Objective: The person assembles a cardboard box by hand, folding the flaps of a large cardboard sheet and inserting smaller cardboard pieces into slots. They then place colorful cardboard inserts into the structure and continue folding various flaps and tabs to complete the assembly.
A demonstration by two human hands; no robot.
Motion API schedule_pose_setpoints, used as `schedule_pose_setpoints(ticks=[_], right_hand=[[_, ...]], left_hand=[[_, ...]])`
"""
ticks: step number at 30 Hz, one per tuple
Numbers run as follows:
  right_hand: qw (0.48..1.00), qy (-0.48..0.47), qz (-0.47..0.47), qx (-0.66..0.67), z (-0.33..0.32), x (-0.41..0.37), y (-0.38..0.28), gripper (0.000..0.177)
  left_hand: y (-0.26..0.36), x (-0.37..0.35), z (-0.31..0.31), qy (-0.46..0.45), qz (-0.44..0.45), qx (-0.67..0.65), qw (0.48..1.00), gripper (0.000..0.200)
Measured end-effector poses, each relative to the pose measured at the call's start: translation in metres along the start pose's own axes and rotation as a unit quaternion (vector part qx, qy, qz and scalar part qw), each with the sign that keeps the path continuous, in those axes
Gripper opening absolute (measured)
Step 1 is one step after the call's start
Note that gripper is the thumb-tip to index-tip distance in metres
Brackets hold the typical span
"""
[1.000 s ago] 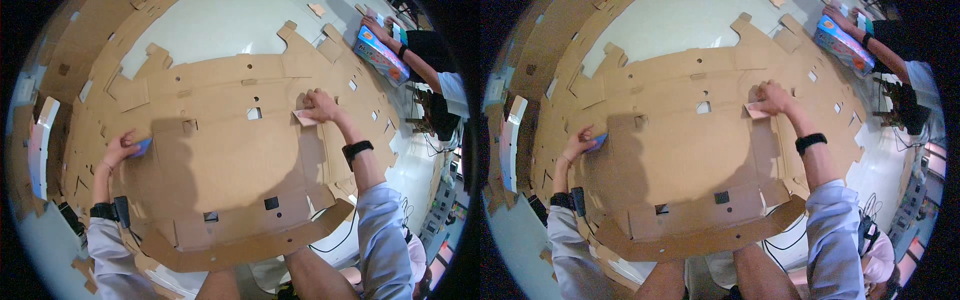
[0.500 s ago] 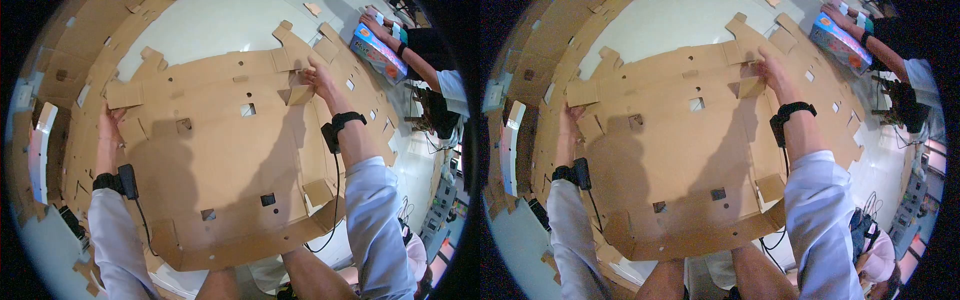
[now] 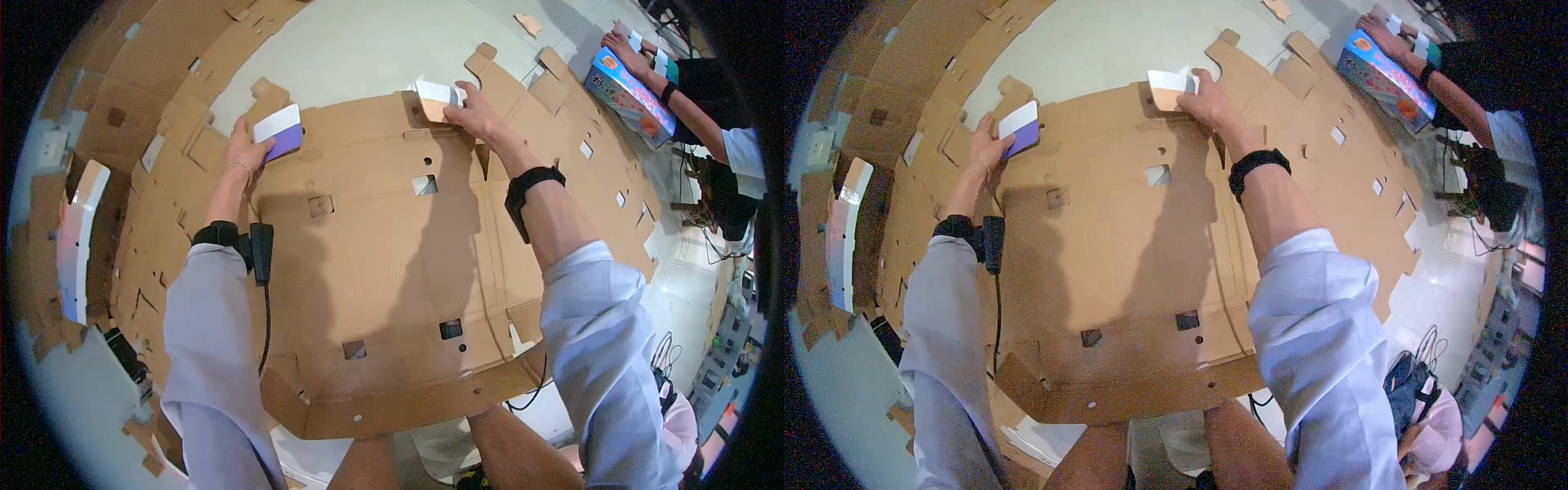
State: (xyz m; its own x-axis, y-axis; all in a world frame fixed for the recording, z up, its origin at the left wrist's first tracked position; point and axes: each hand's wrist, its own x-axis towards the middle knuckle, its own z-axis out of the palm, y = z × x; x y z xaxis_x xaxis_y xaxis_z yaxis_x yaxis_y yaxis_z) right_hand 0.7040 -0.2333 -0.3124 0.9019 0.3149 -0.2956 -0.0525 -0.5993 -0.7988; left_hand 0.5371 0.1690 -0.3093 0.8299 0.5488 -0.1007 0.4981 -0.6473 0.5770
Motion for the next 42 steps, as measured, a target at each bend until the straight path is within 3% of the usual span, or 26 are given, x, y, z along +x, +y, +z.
schedule_pose_setpoints(ticks=[3,5,8,11,14,17,20,23,24,29,30,32,33,35,37,38,39,40,41,42], right_hand=[[0.996,0.023,-0.057,-0.062,-0.007,-0.007,-0.015,0.08],[0.981,0.086,-0.108,-0.138,-0.008,-0.016,-0.024,0.075],[0.937,0.011,-0.141,-0.32,-0.023,-0.034,-0.041,0.06],[0.814,-0.065,-0.271,-0.51,-0.031,-0.058,-0.054,0.051],[0.826,-0.091,-0.282,-0.48,-0.017,-0.088,-0.033,0.049],[0.849,0.015,-0.323,-0.418,0.008,-0.127,-0.02,0.054],[0.855,0.039,-0.295,-0.425,0.021,-0.123,-0.006,0.065],[0.889,-0.063,-0.214,-0.4,0.014,-0.108,-0.02,0.071],[0.895,-0.098,-0.184,-0.393,0.013,-0.104,-0.028,0.071],[0.88,-0.096,-0.117,-0.451,0.019,-0.103,-0.05,0.068],[0.877,-0.091,-0.105,-0.459,0.017,-0.101,-0.052,0.068],[0.895,-0.071,-0.135,-0.419,0.016,-0.102,-0.042,0.064],[0.903,-0.059,-0.149,-0.399,0.014,-0.102,-0.037,0.063],[0.93,0.051,-0.205,-0.299,0.002,-0.101,-0.023,0.058],[0.942,0.146,-0.227,-0.2,-0.023,-0.118,-0.015,0.052],[0.942,0.195,-0.224,-0.156,-0.05,-0.131,-0.019,0.049],[0.944,0.218,-0.183,-0.169,-0.071,-0.138,-0.001,0.047],[0.942,0.243,-0.141,-0.184,-0.095,-0.15,0.024,0.044],[0.949,0.24,-0.083,-0.185,-0.118,-0.165,0.059,0.04],[0.954,0.237,-0.026,-0.183,-0.138,-0.183,0.089,0.036]], left_hand=[[0.024,-0.015,-0.012,-0.028,-0.022,-0.126,0.991,0.076],[0.028,-0.016,-0.02,-0.061,-0.023,-0.162,0.985,0.076],[0.063,-0.03,-0.054,-0.09,0.072,0.151,0.982,0.066],[0.052,-0.056,-0.055,-0.083,0.278,0.27,0.918,0.051],[0.046,-0.104,-0.046,-0.107,0.25,0.322,0.907,0.044],[0.056,-0.134,-0.036,-0.067,0.288,0.242,0.924,0.045],[0.028,-0.127,-0.017,-0.074,0.247,0.214,0.942,0.05],[0.037,-0.11,-0.026,-0.193,0.185,0.24,0.933,0.052],[0.043,-0.108,-0.027,-0.171,0.203,0.252,0.931,0.053],[0.057,-0.107,-0.023,-0.08,0.232,0.28,0.928,0.065],[0.063,-0.105,-0.026,-0.116,0.216,0.291,0.925,0.066],[0.074,-0.107,-0.035,-0.192,0.185,0.314,0.911,0.067],[0.068,-0.109,-0.034,-0.157,0.2,0.29,0.923,0.064],[0.035,-0.122,-0.03,-0.096,0.221,0.236,0.942,0.057],[0.041,-0.151,-0.071,-0.095,0.202,0.059,0.973,0.056],[0.021,-0.161,-0.095,-0.043,0.255,0.091,0.962,0.051],[0.02,-0.183,-0.105,-0.018,0.133,-0.089,0.987,0.049],[0.019,-0.205,-0.115,0.046,0.029,-0.287,0.956,0.048],[-0.012,-0.22,-0.136,0.101,0.039,0.066,0.992,0.048],[-0.023,-0.248,-0.147,0.101,-0.048,0.006,0.994,0.049]])
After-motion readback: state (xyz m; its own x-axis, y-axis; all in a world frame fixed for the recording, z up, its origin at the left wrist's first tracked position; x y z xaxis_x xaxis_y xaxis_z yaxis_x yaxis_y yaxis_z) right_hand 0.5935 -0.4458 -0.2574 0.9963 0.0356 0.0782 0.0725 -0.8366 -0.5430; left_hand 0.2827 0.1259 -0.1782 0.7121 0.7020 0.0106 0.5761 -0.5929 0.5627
